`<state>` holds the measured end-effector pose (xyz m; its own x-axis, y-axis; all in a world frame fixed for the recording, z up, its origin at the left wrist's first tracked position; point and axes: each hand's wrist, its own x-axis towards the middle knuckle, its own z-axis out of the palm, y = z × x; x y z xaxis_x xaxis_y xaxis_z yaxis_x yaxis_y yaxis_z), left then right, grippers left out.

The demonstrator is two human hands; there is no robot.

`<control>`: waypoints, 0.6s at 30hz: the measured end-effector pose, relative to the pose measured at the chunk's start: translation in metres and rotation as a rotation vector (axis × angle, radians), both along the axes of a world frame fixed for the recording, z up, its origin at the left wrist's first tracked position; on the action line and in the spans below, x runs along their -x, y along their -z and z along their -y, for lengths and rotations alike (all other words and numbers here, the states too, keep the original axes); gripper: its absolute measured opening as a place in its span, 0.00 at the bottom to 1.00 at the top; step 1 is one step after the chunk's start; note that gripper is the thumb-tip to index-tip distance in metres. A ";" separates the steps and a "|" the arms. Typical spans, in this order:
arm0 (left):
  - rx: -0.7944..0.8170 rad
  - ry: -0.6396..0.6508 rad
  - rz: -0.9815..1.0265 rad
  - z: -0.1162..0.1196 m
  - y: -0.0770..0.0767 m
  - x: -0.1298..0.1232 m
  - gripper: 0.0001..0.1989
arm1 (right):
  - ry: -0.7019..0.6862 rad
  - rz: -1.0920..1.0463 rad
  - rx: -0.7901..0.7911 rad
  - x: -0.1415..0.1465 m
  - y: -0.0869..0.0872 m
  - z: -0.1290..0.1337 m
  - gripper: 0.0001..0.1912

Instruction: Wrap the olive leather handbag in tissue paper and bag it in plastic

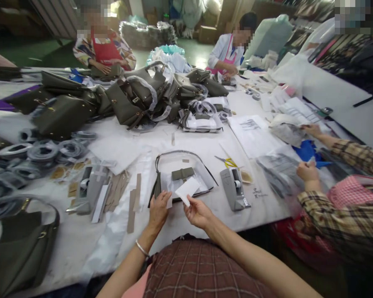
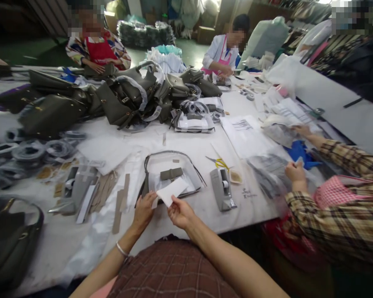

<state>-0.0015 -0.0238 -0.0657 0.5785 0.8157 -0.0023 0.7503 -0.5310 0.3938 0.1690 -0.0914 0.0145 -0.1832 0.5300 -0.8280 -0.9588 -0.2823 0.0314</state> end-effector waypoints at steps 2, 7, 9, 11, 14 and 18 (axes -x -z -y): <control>-0.004 0.015 0.005 0.000 -0.001 0.000 0.27 | -0.022 -0.072 -0.035 0.006 -0.008 -0.007 0.09; -0.015 0.033 0.021 -0.001 0.001 0.002 0.29 | 0.110 -0.013 0.036 0.020 -0.020 -0.020 0.09; -0.005 0.034 0.019 0.000 0.004 0.003 0.30 | 0.167 0.068 0.053 0.023 -0.018 -0.017 0.06; 0.006 0.036 0.018 0.000 0.006 0.003 0.30 | 0.200 0.162 0.069 0.027 -0.012 -0.011 0.05; 0.011 0.030 0.006 0.001 0.005 0.003 0.31 | 0.214 0.268 0.139 0.033 0.005 -0.004 0.05; 0.044 0.016 -0.057 -0.002 -0.002 0.001 0.32 | 0.120 0.306 0.113 0.025 0.026 -0.013 0.03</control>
